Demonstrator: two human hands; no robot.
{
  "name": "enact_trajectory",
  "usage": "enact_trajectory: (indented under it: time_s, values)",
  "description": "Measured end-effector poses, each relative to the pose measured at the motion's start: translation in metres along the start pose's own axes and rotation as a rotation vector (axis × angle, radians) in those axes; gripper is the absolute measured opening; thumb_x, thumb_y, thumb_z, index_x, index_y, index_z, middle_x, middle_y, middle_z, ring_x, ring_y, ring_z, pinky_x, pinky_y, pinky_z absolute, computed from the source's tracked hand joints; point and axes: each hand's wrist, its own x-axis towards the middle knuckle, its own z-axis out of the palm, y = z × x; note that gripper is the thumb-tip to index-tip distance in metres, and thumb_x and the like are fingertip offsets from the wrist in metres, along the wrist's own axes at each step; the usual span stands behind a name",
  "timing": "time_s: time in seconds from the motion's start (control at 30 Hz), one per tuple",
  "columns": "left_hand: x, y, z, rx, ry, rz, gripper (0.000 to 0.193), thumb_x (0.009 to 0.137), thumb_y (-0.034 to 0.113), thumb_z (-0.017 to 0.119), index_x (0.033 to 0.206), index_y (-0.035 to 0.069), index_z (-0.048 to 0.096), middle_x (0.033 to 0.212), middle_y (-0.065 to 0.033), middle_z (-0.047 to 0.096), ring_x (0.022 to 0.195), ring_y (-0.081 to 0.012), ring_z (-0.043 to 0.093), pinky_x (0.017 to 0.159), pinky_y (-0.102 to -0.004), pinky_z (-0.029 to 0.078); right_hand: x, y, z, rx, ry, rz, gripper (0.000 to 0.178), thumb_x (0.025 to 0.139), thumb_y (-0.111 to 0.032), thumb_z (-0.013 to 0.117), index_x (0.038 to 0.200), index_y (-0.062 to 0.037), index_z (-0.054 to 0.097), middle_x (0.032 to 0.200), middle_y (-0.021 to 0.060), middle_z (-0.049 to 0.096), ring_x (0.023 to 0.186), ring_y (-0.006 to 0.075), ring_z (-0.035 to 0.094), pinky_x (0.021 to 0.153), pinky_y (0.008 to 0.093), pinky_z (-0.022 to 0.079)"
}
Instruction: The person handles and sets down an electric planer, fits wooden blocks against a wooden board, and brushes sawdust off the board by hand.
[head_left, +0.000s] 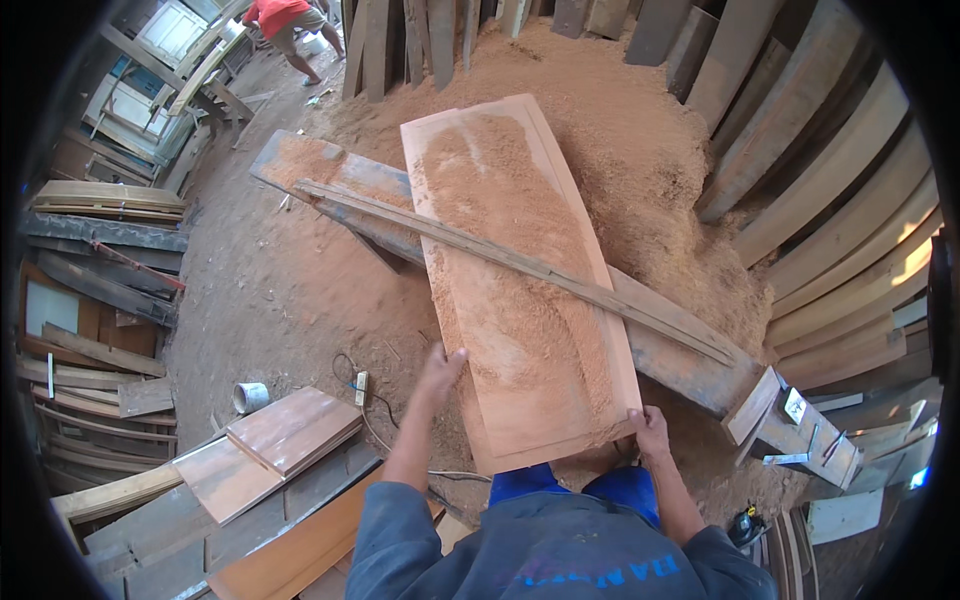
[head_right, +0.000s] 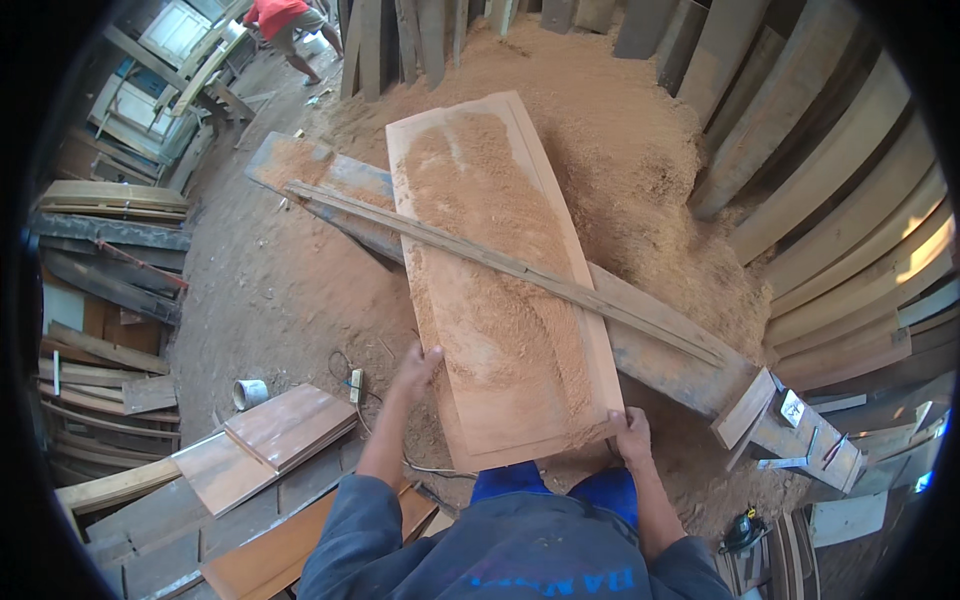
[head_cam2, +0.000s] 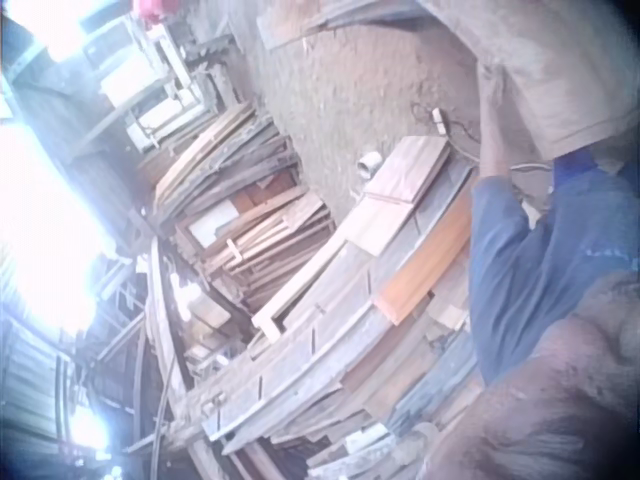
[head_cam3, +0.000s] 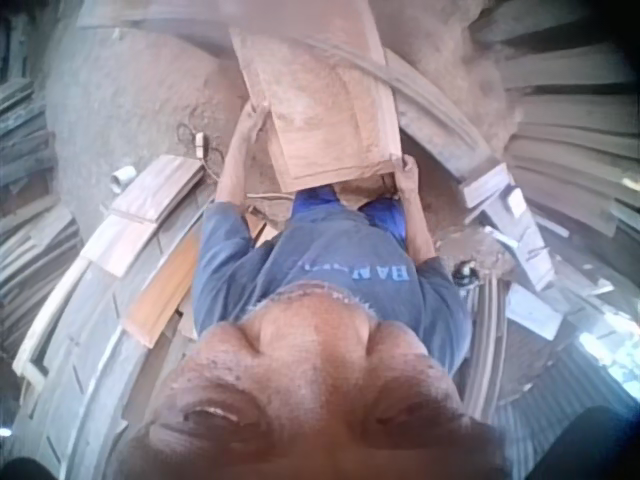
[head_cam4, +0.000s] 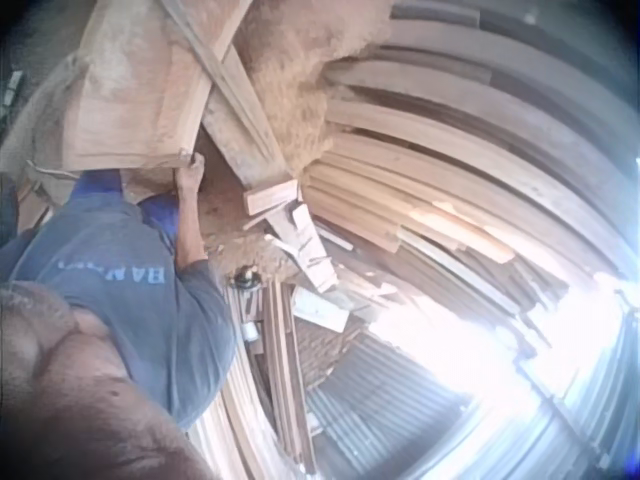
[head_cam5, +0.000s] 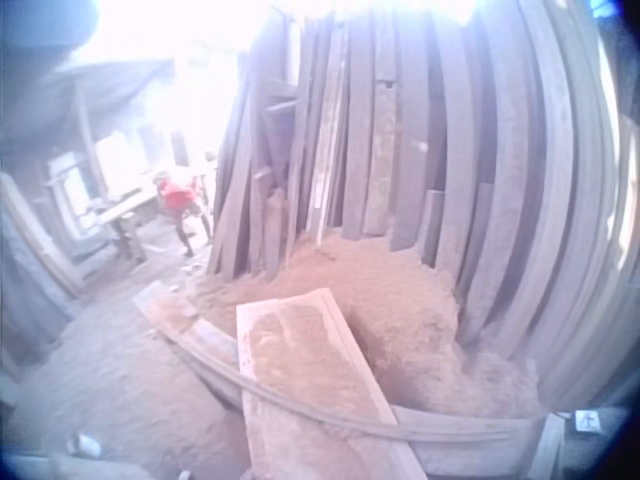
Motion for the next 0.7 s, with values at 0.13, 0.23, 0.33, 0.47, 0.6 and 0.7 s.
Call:
enact_trajectory:
  time_s: [0.13,0.23,0.33,0.47,0.6,0.7]
  values:
    - [-0.015,-0.040,0.064,-0.348,0.098,0.055,0.045,0.106,0.034,0.055,0.132,-0.003,0.055,0.125,-0.0132,0.066,0.113,-0.0213,0.062,0.100,-0.0370,0.049,-0.033,0.028,-0.007,0.366,0.069,0.234,0.039,0.103,-0.038,0.060,0.122,-0.0034,0.060,0.095,0.0045,0.065,0.071,0.0112,0.060,0.064,0.0272,0.050]
    - [-0.040,-0.055,0.116,-0.286,0.242,0.022,0.046,0.106,0.036,0.054,0.130,-0.004,0.055,0.123,-0.0116,0.066,0.113,-0.0199,0.061,0.101,-0.0354,0.048,-0.045,0.032,0.002,0.663,-0.143,0.379,0.038,0.103,-0.040,0.059,0.129,-0.0120,0.055,0.101,0.0045,0.069,0.073,0.0134,0.065,0.066,0.0311,0.054]
    - [-0.045,-0.098,0.152,-0.439,0.257,0.090,0.048,0.106,0.036,0.054,0.132,-0.004,0.055,0.125,-0.0111,0.065,0.114,-0.0207,0.061,0.101,-0.0353,0.048,-0.055,-0.001,0.036,0.887,-0.151,0.309,0.042,0.108,-0.037,0.050,0.142,-0.0127,0.050,0.138,0.0090,0.060,0.124,0.0275,0.060,0.102,0.0476,0.050]
    - [-0.032,-0.055,0.147,-0.603,-0.017,0.005,0.053,0.103,0.039,0.060,0.136,-0.002,0.055,0.132,-0.0095,0.063,0.118,-0.0200,0.060,0.102,-0.0357,0.047,-0.036,0.039,0.038,0.948,-0.087,0.094,0.044,0.109,-0.035,0.048,0.146,-0.0102,0.047,0.144,0.0095,0.055,0.133,0.0297,0.053,0.108,0.0502,0.047]
    - [0.059,0.026,0.064,-0.822,0.014,0.024,0.054,0.101,0.041,0.062,0.134,-0.001,0.055,0.126,-0.0123,0.064,0.114,-0.0259,0.064,0.099,-0.0390,0.052,-0.039,0.019,0.027,0.966,-0.023,0.248,0.036,0.109,-0.030,0.049,0.133,-0.0040,0.057,0.123,0.0086,0.066,0.113,0.0225,0.065,0.096,0.0405,0.055]
    - [0.107,0.025,0.046,-0.588,0.142,0.106,0.050,0.103,0.036,0.060,0.134,-0.003,0.054,0.125,-0.0123,0.065,0.110,-0.0236,0.064,0.096,-0.0382,0.052,-0.032,0.022,0.041,1.143,-0.020,0.146,0.042,0.109,-0.033,0.047,0.136,-0.0019,0.053,0.132,0.0108,0.063,0.122,0.0275,0.060,0.105,0.0456,0.049]
